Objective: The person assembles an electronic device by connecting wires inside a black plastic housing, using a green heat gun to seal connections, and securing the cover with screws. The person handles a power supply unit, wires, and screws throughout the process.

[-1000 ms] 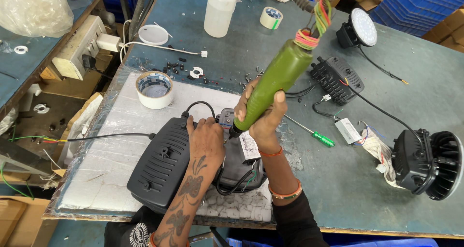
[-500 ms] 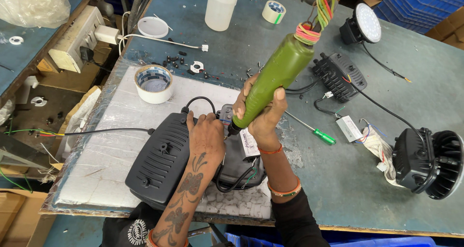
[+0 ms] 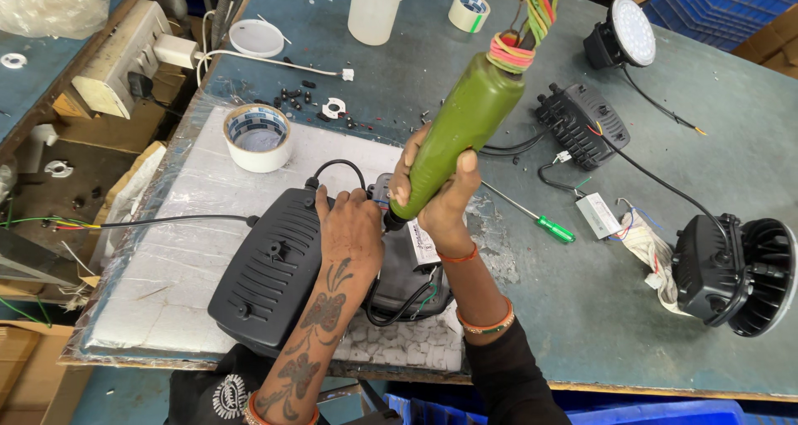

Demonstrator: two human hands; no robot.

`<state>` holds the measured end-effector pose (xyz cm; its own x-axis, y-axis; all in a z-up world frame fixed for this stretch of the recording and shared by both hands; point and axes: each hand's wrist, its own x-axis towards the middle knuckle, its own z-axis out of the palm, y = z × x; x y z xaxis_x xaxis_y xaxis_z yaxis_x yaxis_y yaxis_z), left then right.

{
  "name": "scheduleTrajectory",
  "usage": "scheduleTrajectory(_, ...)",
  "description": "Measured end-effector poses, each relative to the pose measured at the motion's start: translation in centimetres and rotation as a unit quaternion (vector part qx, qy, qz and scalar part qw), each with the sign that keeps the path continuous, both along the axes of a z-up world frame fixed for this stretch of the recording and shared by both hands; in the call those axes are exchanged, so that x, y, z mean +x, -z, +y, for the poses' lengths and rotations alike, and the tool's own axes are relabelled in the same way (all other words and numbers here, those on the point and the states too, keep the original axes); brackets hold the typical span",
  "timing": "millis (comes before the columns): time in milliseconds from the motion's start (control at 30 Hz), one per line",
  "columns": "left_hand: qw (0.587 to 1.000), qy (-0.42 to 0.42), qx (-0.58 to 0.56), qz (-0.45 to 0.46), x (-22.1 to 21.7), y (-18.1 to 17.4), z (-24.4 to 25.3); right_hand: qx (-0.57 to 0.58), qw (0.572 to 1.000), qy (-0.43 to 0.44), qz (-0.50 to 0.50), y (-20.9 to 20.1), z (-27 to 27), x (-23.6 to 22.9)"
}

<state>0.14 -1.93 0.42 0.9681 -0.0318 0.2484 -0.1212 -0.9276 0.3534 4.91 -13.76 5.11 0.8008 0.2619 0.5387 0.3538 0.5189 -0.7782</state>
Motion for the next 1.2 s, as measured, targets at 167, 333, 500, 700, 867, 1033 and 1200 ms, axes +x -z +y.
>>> scheduleTrajectory(167, 1.0, 0.003, -0.012, -0.002, -0.2, 0.0, 0.0, 0.01, 1.0, -0.007, 0.016, 0.5, 0.1, 0.2)
scheduleTrajectory(333, 1.0, 0.008, -0.021, 0.004, -0.3, -0.3, 0.2, 0.012, 1.0, -0.027, 0.01, 0.8, 0.2, 0.6)
scheduleTrajectory(500, 1.0, 0.015, -0.021, 0.01, -0.5, -0.5, 0.2, 0.01, 0.999, -0.039, 0.01, 1.1, 0.4, 0.7)
scheduleTrajectory(700, 1.0, 0.02, -0.023, -0.001, -0.6, -0.3, 0.3, 0.008, 0.999, -0.04, 0.023, 1.7, 0.3, 0.8)
scheduleTrajectory(867, 1.0, 0.02, -0.024, 0.003, -0.4, 0.2, 0.4, 0.07, 0.997, -0.028, -0.004, 2.5, 0.2, 0.2)
scheduleTrajectory(1033, 0.998, 0.025, -0.05, -0.01, -0.6, -0.7, 0.7, -0.041, 0.997, 0.058, -0.022, 1.1, 1.6, -0.3)
scheduleTrajectory(1200, 0.999, 0.031, -0.029, 0.004, -0.3, 0.2, 0.7, -0.018, 1.0, 0.024, -0.005, 1.9, 1.4, -0.2)
